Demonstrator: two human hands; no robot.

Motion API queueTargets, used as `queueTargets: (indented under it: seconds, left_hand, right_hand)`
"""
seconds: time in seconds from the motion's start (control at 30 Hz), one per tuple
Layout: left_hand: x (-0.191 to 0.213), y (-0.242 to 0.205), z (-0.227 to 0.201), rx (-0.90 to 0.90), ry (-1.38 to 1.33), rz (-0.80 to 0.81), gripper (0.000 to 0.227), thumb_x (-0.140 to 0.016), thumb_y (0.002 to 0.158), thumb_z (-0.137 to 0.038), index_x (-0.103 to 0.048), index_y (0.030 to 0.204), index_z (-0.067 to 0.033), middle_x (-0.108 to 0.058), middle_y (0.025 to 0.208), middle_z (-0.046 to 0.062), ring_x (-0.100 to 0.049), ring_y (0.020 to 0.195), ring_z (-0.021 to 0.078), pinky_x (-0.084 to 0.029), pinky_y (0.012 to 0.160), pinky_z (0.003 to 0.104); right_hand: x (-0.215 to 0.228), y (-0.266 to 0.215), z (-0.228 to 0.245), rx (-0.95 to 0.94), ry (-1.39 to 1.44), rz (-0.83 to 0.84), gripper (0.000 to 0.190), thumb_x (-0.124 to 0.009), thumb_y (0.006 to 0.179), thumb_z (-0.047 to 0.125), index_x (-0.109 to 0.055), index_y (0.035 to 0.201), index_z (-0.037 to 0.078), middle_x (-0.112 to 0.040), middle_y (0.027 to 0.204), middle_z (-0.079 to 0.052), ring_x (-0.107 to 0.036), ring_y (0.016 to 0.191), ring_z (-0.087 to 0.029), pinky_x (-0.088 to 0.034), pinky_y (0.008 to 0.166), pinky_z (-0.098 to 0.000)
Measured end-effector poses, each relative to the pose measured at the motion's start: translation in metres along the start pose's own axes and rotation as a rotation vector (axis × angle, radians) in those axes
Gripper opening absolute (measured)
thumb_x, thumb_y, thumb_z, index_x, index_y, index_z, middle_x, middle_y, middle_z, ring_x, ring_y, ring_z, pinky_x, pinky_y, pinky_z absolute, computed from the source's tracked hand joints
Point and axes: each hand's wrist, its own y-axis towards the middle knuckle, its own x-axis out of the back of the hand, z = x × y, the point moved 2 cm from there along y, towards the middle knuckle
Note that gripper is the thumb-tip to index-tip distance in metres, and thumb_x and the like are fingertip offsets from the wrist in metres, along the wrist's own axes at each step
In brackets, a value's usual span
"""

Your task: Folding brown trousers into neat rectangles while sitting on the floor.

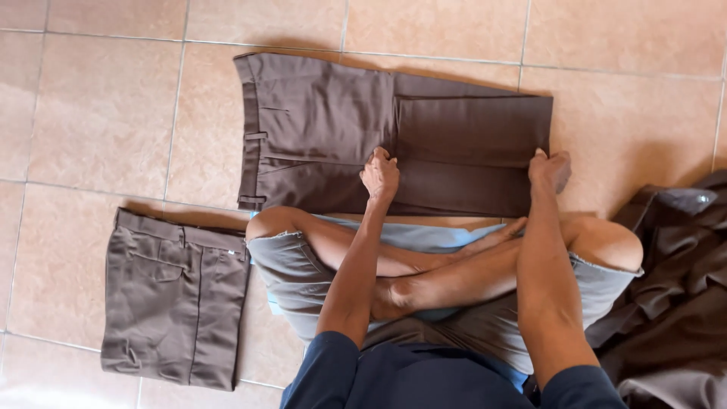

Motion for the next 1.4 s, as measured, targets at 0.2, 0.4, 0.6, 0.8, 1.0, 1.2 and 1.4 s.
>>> queueTargets:
  seconds: [0.2,0.4,0.6,0.8,1.0,1.2,1.4]
  left_hand:
    - [-0.004,0.001,0.002,0.106,-0.048,0.071,0.023,-0.072,0.087,-0.038,-0.058,0.101,-0.0246,-0.071,0.099,0.0,-0.071,0.101,0.0314,-0.05,0.092,0.051]
    - [0.008,-0.005,-0.004,0.05,-0.14,-0.011,0.019,-0.071,0.09,-0.031,-0.057,0.098,-0.0214,-0.071,0.092,0.001,-0.07,0.098,0.0306,-0.05,0.092,0.05]
    - [0.042,-0.041,-0.012,-0.235,-0.223,-0.076,0.02,-0.071,0.09,-0.026,-0.067,0.109,-0.0214,-0.066,0.103,0.005,-0.069,0.097,0.0342,-0.057,0.086,0.048]
    - [0.031,-0.05,-0.016,-0.329,-0.427,-0.367,0.02,-0.073,0.081,-0.013,-0.07,0.101,-0.0121,-0.069,0.102,0.003,-0.065,0.084,0.0302,-0.056,0.076,0.04]
    - [-0.015,-0.087,-0.053,-0.481,-0.513,-0.485,0.026,-0.071,0.091,-0.026,-0.066,0.107,-0.0059,-0.066,0.103,0.008,-0.065,0.085,0.0314,-0.051,0.086,0.039]
    - [-0.041,-0.108,-0.087,-0.376,-0.64,0.016,0.048,-0.065,0.092,-0.043,-0.071,0.113,-0.001,-0.074,0.115,0.011,-0.07,0.099,0.0355,-0.055,0.09,0.042]
    - [-0.004,-0.134,-0.073,-0.003,-1.216,0.475,0.043,-0.061,0.102,-0.039,-0.066,0.102,0.0038,-0.051,0.078,-0.005,-0.048,0.077,0.0113,-0.045,0.091,0.027]
  right_hand:
    - [0.004,-0.006,-0.001,-0.019,0.025,0.006,0.032,-0.071,0.1,0.04,-0.059,0.112,0.013,-0.067,0.099,-0.014,-0.074,0.089,-0.036,-0.06,0.078,-0.0485]
    - [-0.002,0.011,-0.01,0.009,0.042,-0.004,0.036,-0.075,0.098,0.041,-0.059,0.11,0.012,-0.067,0.099,-0.016,-0.073,0.087,-0.037,-0.061,0.069,-0.0466]
    - [0.015,0.036,-0.012,0.25,-0.233,0.128,0.043,-0.081,0.093,0.038,-0.076,0.108,-0.003,-0.074,0.095,-0.023,-0.073,0.093,-0.044,-0.059,0.069,-0.0518]
    - [0.144,-0.041,0.073,0.303,0.15,0.329,0.024,-0.079,0.101,0.027,-0.071,0.101,0.004,-0.062,0.084,-0.001,-0.052,0.074,-0.016,-0.045,0.071,-0.0312]
    - [0.22,-0.053,0.086,0.36,0.247,0.097,0.022,-0.086,0.099,0.029,-0.078,0.112,0.013,-0.072,0.092,0.003,-0.061,0.075,-0.01,-0.051,0.07,-0.0258]
    - [0.274,-0.068,0.092,0.536,0.504,0.001,0.01,-0.083,0.11,0.019,-0.076,0.112,0.012,-0.074,0.102,0.006,-0.065,0.087,-0.002,-0.055,0.085,-0.0157]
    - [0.241,-0.138,0.197,0.93,0.469,0.188,0.015,-0.08,0.116,0.002,-0.067,0.113,-0.005,-0.055,0.095,-0.003,-0.042,0.081,-0.012,-0.04,0.078,-0.026]
